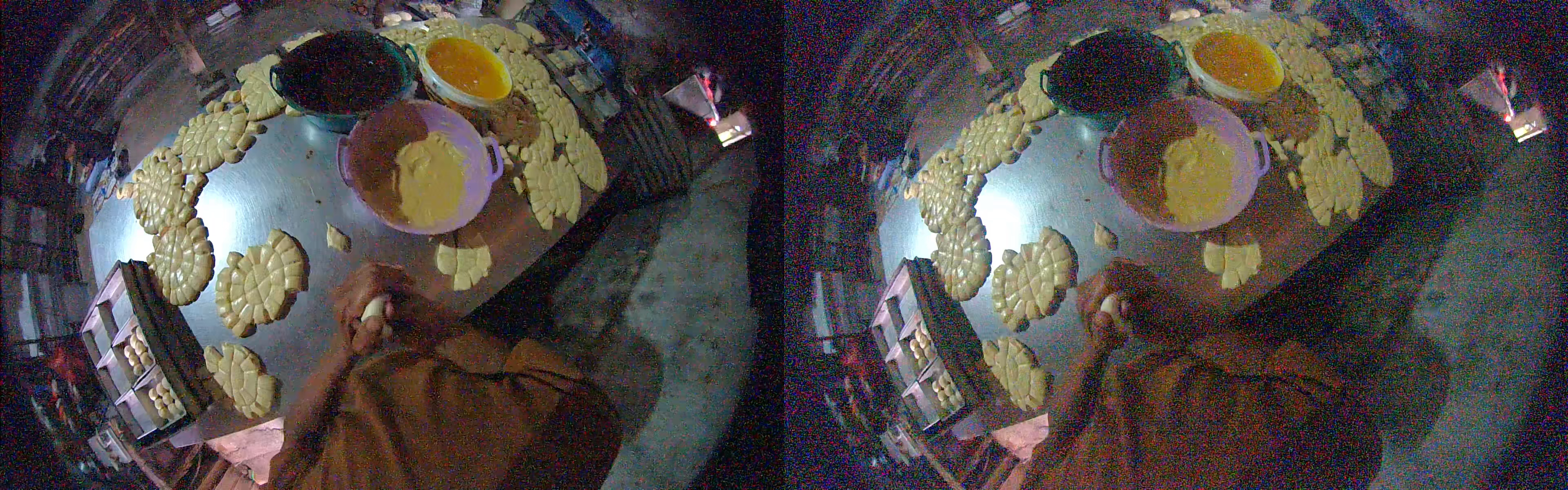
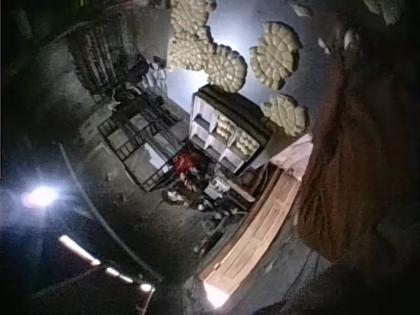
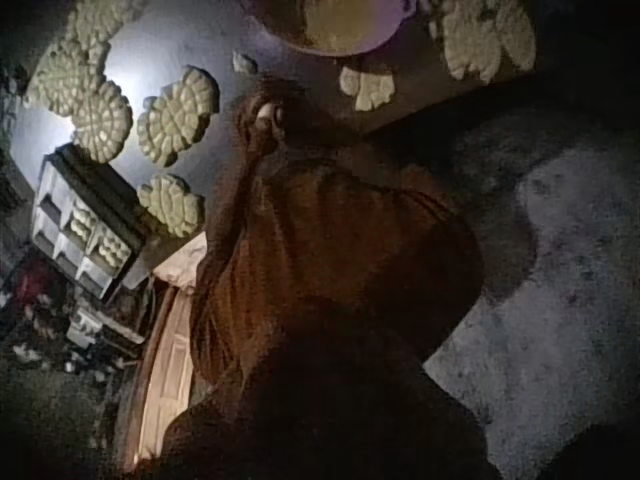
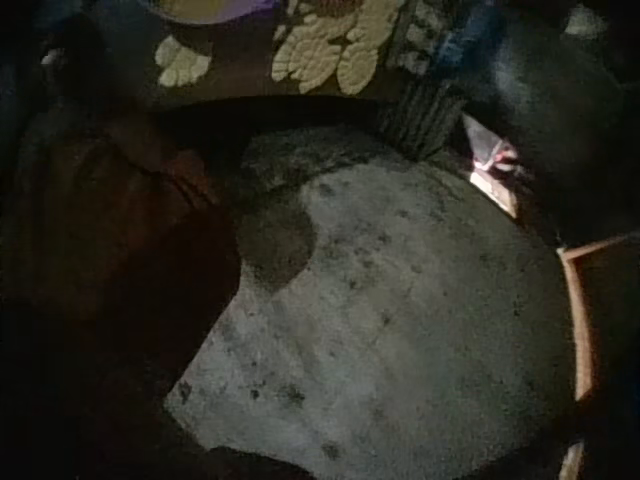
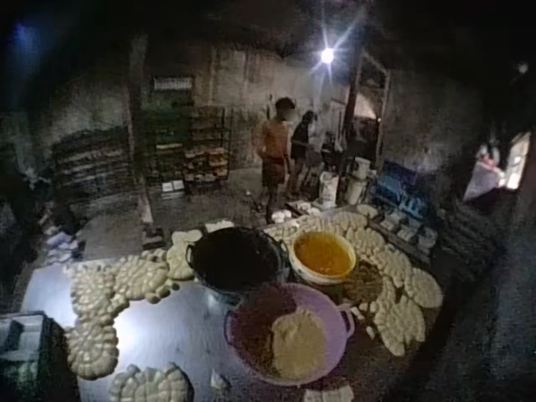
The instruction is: The person prepares filled dough pieces by hand, dipping small portions of dough into liquid ingredients, adding a filling from a bowl, and placing the assembled pieces into a baking tray.
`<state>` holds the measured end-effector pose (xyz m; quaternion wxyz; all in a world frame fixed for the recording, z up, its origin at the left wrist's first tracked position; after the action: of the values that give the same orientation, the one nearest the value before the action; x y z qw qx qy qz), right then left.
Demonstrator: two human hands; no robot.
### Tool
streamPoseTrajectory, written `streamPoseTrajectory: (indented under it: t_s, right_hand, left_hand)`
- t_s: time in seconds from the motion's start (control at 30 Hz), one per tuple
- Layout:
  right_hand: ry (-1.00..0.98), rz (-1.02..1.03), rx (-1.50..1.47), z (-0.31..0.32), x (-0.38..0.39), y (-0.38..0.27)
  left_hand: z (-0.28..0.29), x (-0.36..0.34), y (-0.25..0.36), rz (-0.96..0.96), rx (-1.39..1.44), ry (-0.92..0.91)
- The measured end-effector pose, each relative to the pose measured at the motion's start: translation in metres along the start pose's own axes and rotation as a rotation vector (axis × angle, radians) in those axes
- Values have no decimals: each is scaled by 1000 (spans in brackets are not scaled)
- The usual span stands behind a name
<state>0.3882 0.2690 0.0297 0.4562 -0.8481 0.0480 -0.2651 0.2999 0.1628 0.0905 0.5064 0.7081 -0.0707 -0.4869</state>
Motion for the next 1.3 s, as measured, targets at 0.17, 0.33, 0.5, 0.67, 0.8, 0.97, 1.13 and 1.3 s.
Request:
streamPoseTrajectory:
  t_s: [0.17, 0.33, 0.5, 0.67, 0.8, 0.97, 1.13, 1.3]
  right_hand:
    - [-6, 400, 537, 13, -58, -86]
    - [-109, 822, 1065, 31, -203, -209]
    - [-339, 276, 1352, 27, -324, -226]
    - [-544, -173, 1543, 97, -454, -215]
    - [-655, -436, 1555, 109, -494, -195]
    - [-529, -511, 1761, 18, -469, -153]
    - [-432, -641, 1709, 92, -457, -215]
    - [-527, -545, 1764, 38, -441, -214]
  left_hand:
    - [-2, 10, -28, 338, 153, 180]
    - [56, 31, -24, 516, 42, 388]
    - [115, 75, -13, 616, -164, 614]
    - [135, 117, -27, 623, -176, 677]
    - [136, 151, -37, 682, -112, 786]
    - [133, 159, -26, 710, -375, 759]
    - [123, 116, -42, 703, 17, 789]
    - [132, 117, -35, 635, 9, 856]
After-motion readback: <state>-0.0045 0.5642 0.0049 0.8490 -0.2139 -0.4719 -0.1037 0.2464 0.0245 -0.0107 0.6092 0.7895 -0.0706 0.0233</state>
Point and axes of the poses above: each hand's wrist, its own x-axis away from the middle knuckle, its own z-axis out of the back of the hand, y = z × x, the point moved 1 cm from there along -x, towards the middle knuckle, and after that the axes turned 11 degrees about -z, right-handed, at the moved point
